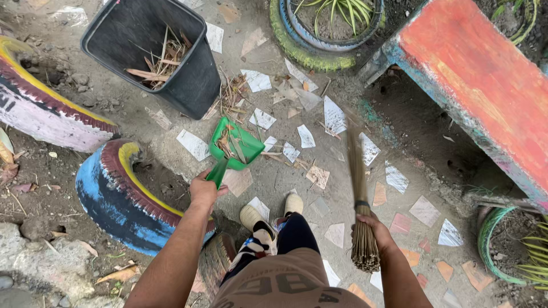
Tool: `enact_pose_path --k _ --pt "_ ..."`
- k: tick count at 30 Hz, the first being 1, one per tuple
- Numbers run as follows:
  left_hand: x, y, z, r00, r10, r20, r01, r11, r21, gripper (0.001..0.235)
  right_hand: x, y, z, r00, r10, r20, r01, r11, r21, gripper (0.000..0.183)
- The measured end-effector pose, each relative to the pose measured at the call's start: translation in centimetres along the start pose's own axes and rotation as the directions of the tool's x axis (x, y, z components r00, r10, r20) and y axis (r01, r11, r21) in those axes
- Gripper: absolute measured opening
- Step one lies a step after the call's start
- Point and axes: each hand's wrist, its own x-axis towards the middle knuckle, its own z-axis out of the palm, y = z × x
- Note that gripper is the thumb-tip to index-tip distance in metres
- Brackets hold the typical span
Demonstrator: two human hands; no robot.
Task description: The person sweeps dry leaves, twigs, and small debris from a tiled patio and garden area using a hand broom and a green dustpan, occasionally emptying the dustpan into a black bin.
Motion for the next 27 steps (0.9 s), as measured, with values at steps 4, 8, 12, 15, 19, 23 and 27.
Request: enact_pose_path --k 4,8,12,15,19,23,27 --pt "1.6 1.6 0.7 0.999 -0.053 0.012 0.053 0.998 0.032 0.058 7.9 -0.3 -0.6 0.983 0.182 -0.030 -0.171 0.961 0.219 0.045" --pt "2.0 3.4 1.6 0.998 -0.019 -0.066 0.028 0.988 0.151 0.058 14.4 -1.6 8.3 0.945 0.164 0.283 -0.185 0.981 0.050 0.056" --pt "0.7 5.4 3.5 0.991 -0.104 -0.083 0.126 0.938 0.324 0.057 13.8 -3.7 17.4 0.900 0.234 0.367 -0.262 0.965 0.028 0.041" --pt "0.1 7.2 5.4 0.988 -0.117 -0.100 0.148 0.899 0.413 0.055 10.8 -7.5 11.7 0.875 0.144 0.462 -0.181 0.983 0.035 0.046" --pt "0.9 8.4 6.7 0.981 -0.146 -0.126 0.186 0.888 0.421 0.056 3.4 -10.4 0.9 0.974 0.139 0.180 -0.128 0.989 -0.073 0.066" --pt "2.4 8.2 6.8 0.984 -0.135 -0.119 0.166 0.936 0.312 0.061 6.6 -10.2 -4.2 0.998 0.059 -0.016 -0.059 0.998 0.028 0.056" --pt "2.9 9.0 8.0 0.979 -0.132 -0.153 0.176 0.929 0.326 0.058 15.2 -14.3 -1.2 0.929 0.243 0.278 -0.300 0.936 0.184 0.058"
